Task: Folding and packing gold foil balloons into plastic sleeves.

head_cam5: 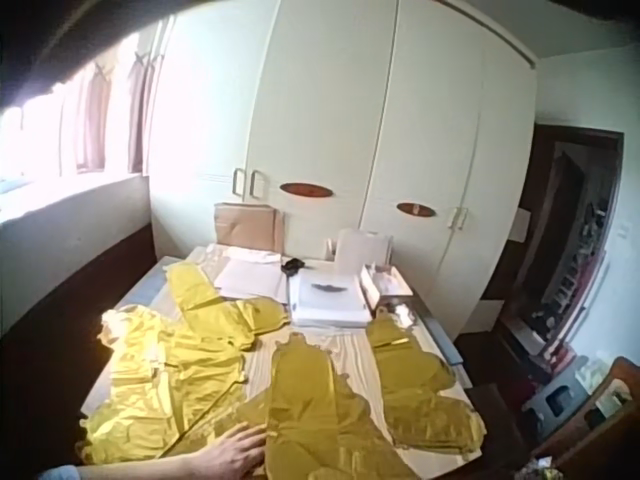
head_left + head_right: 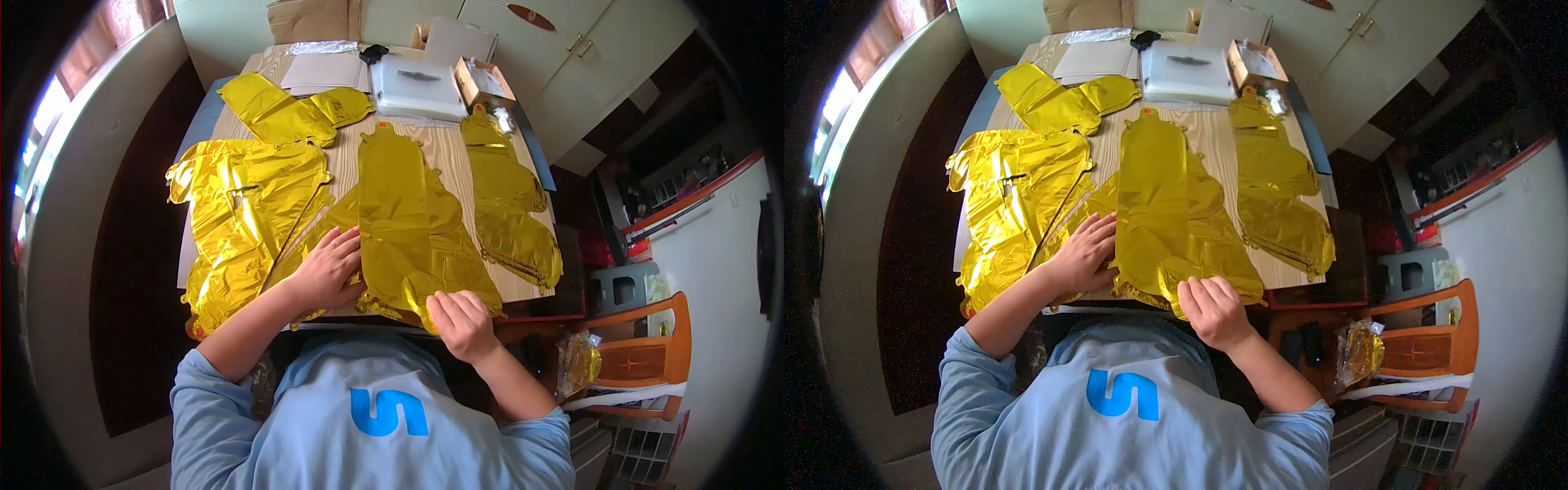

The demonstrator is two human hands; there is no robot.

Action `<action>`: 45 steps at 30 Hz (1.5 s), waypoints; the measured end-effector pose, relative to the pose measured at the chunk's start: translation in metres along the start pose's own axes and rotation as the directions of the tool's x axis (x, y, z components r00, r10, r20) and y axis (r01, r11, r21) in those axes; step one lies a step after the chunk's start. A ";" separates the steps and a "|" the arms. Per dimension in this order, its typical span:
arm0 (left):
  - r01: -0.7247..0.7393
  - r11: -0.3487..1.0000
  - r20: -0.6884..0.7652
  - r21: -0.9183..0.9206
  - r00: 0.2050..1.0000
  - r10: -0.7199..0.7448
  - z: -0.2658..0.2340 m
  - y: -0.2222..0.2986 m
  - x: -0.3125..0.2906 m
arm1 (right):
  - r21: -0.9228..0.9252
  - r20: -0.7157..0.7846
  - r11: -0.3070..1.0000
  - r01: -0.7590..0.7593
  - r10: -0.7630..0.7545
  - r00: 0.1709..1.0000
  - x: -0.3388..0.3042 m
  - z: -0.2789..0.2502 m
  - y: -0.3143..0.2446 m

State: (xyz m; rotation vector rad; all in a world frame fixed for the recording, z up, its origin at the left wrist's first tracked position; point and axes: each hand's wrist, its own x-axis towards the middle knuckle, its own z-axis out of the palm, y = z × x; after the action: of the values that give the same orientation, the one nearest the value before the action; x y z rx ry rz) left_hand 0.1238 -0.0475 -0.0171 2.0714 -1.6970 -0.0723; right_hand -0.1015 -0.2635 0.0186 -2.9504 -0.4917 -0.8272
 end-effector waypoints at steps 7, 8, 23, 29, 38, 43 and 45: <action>0.003 1.000 -0.052 -0.010 0.999 -0.003 0.004 -0.003 -0.003 | 0.007 -0.002 1.000 0.009 -0.009 1.000 -0.004 0.010 0.007; 0.011 1.000 -0.051 0.003 0.999 -0.011 0.003 -0.003 -0.004 | 0.004 -0.003 1.000 0.004 -0.004 1.000 -0.004 0.011 0.005; 0.070 0.997 -0.168 0.030 0.984 -0.064 -0.024 -0.007 -0.006 | 0.021 0.029 1.000 0.018 -0.018 0.999 -0.005 0.022 -0.008; -0.073 0.997 -0.128 0.024 0.989 0.076 -0.005 0.000 0.018 | 0.038 0.083 0.999 -0.031 0.028 0.996 -0.015 0.023 -0.015; -0.039 0.999 -0.120 0.008 0.992 0.040 0.020 -0.003 0.030 | 0.252 0.060 0.911 -0.326 0.322 0.945 -0.054 -0.024 -0.039; -0.024 1.000 -0.065 0.017 0.998 0.025 0.015 -0.001 0.029 | 0.618 0.542 -0.248 -0.746 0.822 0.176 -0.103 0.021 -0.053; -0.029 1.000 -0.068 0.009 0.997 0.030 0.015 -0.002 0.029 | 0.702 0.671 -0.601 -0.383 0.738 0.070 -0.092 0.036 -0.052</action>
State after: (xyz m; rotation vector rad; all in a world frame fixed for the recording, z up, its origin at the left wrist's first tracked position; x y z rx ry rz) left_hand 0.1281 -0.0795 -0.0237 2.0304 -1.6887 0.0139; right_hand -0.1736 -0.2360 -0.0619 -0.9835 0.8859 -0.3162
